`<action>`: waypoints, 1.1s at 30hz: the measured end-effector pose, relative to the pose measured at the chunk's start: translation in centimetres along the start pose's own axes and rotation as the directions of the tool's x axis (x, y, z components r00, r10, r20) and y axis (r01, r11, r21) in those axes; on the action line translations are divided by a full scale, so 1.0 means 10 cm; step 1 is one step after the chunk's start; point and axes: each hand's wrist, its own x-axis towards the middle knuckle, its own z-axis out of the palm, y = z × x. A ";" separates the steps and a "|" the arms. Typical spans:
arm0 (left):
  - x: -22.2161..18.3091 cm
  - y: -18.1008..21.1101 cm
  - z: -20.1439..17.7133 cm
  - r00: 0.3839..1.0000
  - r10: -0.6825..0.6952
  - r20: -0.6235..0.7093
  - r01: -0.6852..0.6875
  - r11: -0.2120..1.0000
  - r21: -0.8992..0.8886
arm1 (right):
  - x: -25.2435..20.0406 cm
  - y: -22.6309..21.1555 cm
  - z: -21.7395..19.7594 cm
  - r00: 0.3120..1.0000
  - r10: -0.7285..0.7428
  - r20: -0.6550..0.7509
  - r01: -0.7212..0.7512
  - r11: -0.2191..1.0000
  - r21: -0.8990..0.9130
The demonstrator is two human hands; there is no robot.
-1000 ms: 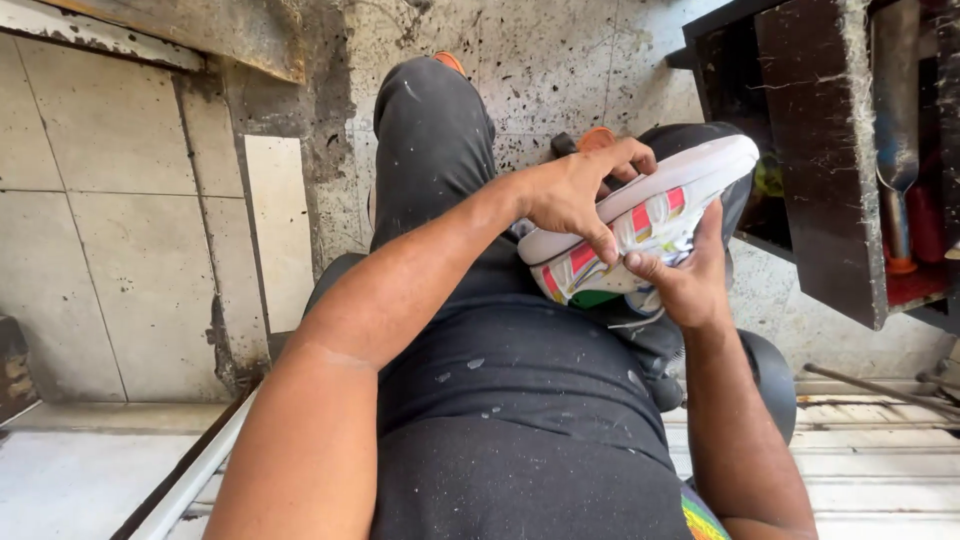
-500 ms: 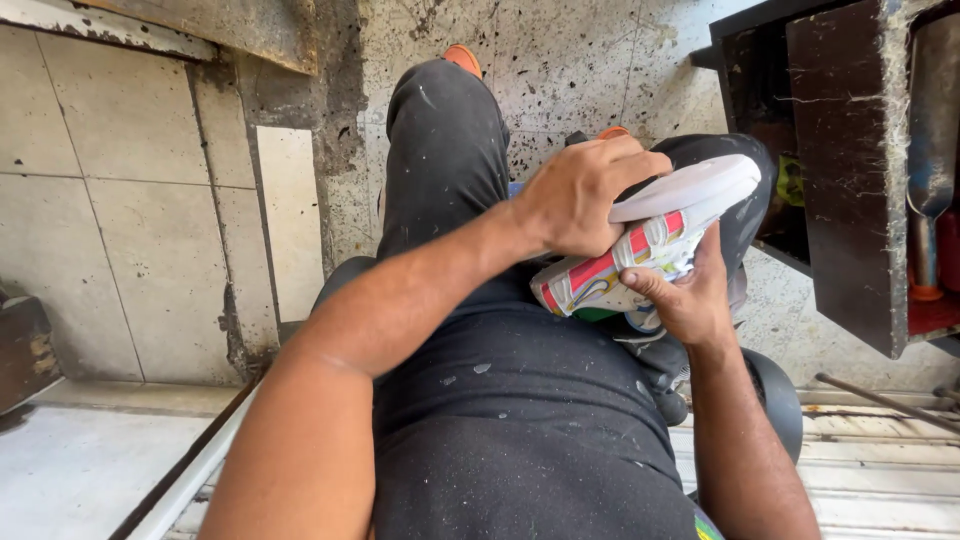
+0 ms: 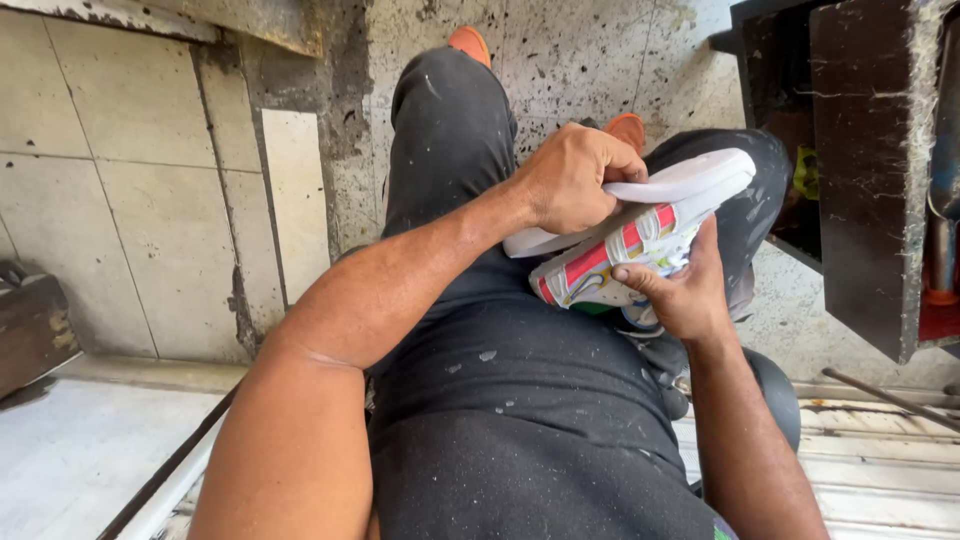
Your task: Repairing a sneaker by gluing and hammering a new sole onto the shoe body
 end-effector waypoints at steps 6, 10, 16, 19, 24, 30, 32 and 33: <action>-0.17 0.16 0.05 0.997 -0.015 -0.071 0.021 0.996 0.086 | 0.06 -0.02 0.01 0.999 0.033 0.032 -0.035 0.998 0.044; -0.22 0.21 0.07 0.997 -0.007 -0.080 0.017 0.992 0.125 | 0.04 -0.08 0.07 0.999 0.034 0.032 -0.036 0.996 0.075; -0.34 0.29 0.16 0.993 0.006 -0.117 0.017 0.980 0.196 | 0.04 -0.01 0.04 1.000 0.021 0.021 -0.022 0.997 0.070; -0.41 0.33 0.18 0.989 0.058 -0.133 -0.020 0.963 0.270 | 0.01 -0.08 0.07 1.000 0.015 0.016 -0.016 0.999 0.047; -0.45 0.29 0.11 0.987 0.145 -0.072 -0.123 0.960 0.252 | -0.04 -0.17 0.09 0.999 0.018 0.028 -0.018 1.000 0.008; -0.16 -0.17 0.18 0.987 0.159 0.031 -0.161 0.933 0.323 | -0.05 -0.23 0.11 0.999 0.042 0.017 -0.042 0.999 -0.008; -0.20 0.11 0.02 0.997 0.078 0.022 -0.081 0.957 0.280 | -0.04 -0.17 0.10 0.998 0.052 0.027 -0.052 0.999 -0.005; -0.21 0.26 -0.06 1.000 0.001 0.015 -0.005 0.971 0.239 | -0.02 -0.15 0.08 0.998 0.055 0.036 -0.055 0.999 -0.003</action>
